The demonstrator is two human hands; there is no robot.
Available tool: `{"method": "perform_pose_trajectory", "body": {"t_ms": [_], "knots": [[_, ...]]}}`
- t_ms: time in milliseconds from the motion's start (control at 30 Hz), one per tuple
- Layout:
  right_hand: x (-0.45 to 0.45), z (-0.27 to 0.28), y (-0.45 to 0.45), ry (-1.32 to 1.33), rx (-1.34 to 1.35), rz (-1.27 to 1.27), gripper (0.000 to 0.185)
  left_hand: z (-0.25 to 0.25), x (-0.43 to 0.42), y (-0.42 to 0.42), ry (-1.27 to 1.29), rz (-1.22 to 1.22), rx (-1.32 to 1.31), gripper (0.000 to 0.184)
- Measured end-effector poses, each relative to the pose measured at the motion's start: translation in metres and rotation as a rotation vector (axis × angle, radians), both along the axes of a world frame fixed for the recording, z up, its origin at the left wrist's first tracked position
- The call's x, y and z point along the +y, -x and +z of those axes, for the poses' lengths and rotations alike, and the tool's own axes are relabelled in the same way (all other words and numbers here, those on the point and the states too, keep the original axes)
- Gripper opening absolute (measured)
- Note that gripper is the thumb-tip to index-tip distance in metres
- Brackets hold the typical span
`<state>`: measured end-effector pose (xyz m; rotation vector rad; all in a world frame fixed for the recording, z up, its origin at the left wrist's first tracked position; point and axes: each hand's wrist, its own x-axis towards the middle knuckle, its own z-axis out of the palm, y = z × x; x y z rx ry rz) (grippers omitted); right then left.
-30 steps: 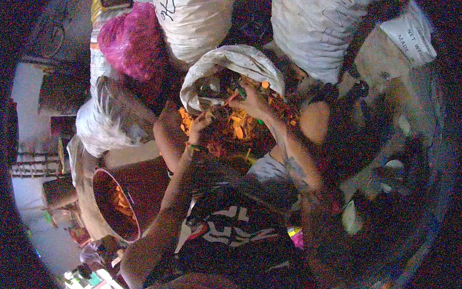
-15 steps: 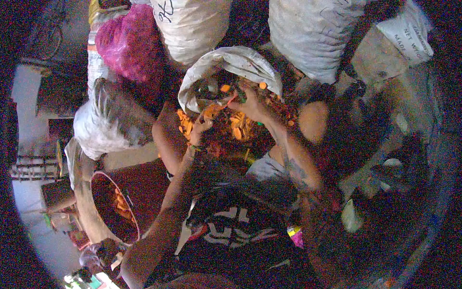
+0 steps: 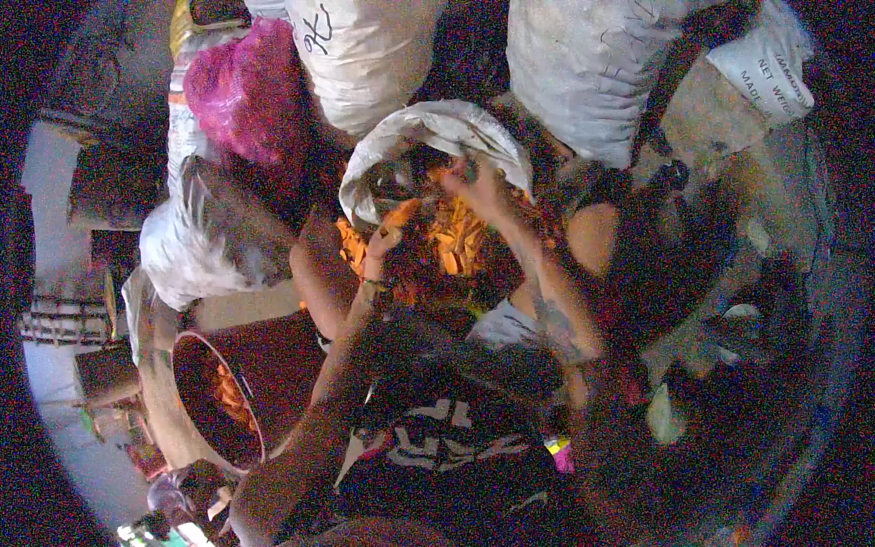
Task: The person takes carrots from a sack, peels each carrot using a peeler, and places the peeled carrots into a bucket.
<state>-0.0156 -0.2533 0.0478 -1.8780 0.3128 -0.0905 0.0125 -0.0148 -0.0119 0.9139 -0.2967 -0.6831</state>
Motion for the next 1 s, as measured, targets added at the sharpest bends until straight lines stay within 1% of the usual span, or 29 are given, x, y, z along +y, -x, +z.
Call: {"method": "perform_pose_trajectory", "body": {"t_ms": [33, 100, 167, 200, 267, 367, 400, 433, 467, 500, 533, 567, 600, 667, 700, 767, 833, 867, 900, 933, 967, 1000], "knots": [[0.005, 0.0, 0.002, 0.127, -0.119, -0.02, 0.043, 0.002, -0.004, -0.001, -0.002, 0.009, -0.033, 0.076], [0.014, -0.002, 0.006, 0.414, -0.34, -0.105, 0.029, 0.002, -0.002, -0.003, 0.036, -0.093, -0.028, 0.08], [-0.01, -0.012, 0.004, -0.187, 0.029, -0.211, 0.029, 0.04, -0.004, 0.014, 0.18, -0.137, 0.065, 0.08], [-0.014, -0.002, 0.003, 0.126, -0.082, -0.278, 0.03, 0.043, -0.007, 0.016, 0.176, -0.085, 0.092, 0.078], [0.007, 0.005, 0.005, 0.046, -0.151, -0.073, 0.032, 0.048, -0.009, 0.015, 0.164, 0.022, 0.149, 0.076], [0.012, -0.018, 0.008, 0.321, -0.206, -0.07, 0.043, 0.018, -0.007, 0.001, 0.16, -0.109, 0.065, 0.075], [0.0, -0.008, 0.009, 0.048, 0.067, -0.097, 0.049, 0.028, -0.005, 0.01, 0.153, -0.093, 0.125, 0.075], [-0.016, -0.035, 0.001, -0.108, 0.01, -0.201, 0.061, 0.051, -0.006, 0.016, 0.151, -0.074, 0.173, 0.075], [-0.007, -0.025, 0.002, 0.049, -0.066, -0.194, 0.058, 0.067, -0.006, 0.016, 0.15, -0.056, 0.217, 0.074], [0.011, -0.006, 0.008, 0.205, -0.14, -0.188, 0.056, 0.017, 0.008, 0.002, -0.022, -0.121, 0.148, 0.076], [0.021, 0.004, 0.011, 0.362, -0.215, -0.183, 0.054, 0.022, 0.007, 0.0, -0.053, -0.099, 0.093, 0.077], [0.02, -0.004, 0.013, 0.425, -0.3, 0.06, 0.059, 0.026, 0.005, 0.001, -0.086, -0.08, 0.041, 0.077], [0.015, -0.006, 0.013, 0.299, -0.188, -0.013, 0.059, 0.034, 0.001, 0.005, -0.117, -0.059, -0.008, 0.078], [0.001, -0.009, 0.012, 0.042, 0.039, -0.16, 0.058, 0.049, 0.0, 0.013, 0.044, -0.114, 0.105, 0.077], [-0.008, -0.004, 0.009, 0.023, -0.111, -0.202, 0.057, 0.045, 0.003, 0.015, 0.118, -0.145, 0.192, 0.076], [0.007, -0.006, 0.009, 0.246, -0.166, -0.04, 0.053, 0.037, 0.003, 0.008, 0.182, -0.142, 0.175, 0.075], [0.014, -0.005, 0.01, 0.348, -0.271, -0.047, 0.051, 0.037, -0.01, 0.004, 0.164, -0.071, -0.02, 0.074], [0.017, -0.006, 0.01, 0.401, -0.322, -0.055, 0.05, 0.037, -0.008, 0.006, 0.125, -0.052, 0.031, 0.078], [0.006, -0.013, 0.011, 0.164, -0.132, -0.125, 0.05, 0.037, -0.003, 0.013, 0.08, -0.036, 0.088, 0.082], [0.003, 0.004, 0.009, -0.068, 0.048, -0.193, 0.05, 0.046, -0.004, 0.016, 0.042, -0.02, 0.133, 0.087], [-0.007, 0.025, 0.009, -0.029, 0.167, -0.173, 0.054, 0.057, -0.004, 0.019, 0.047, -0.024, 0.146, 0.084], [0.002, 0.032, 0.011, 0.105, 0.031, -0.082, 0.052, 0.046, 0.0, 0.015, -0.014, -0.039, 0.097, 0.082]]}}
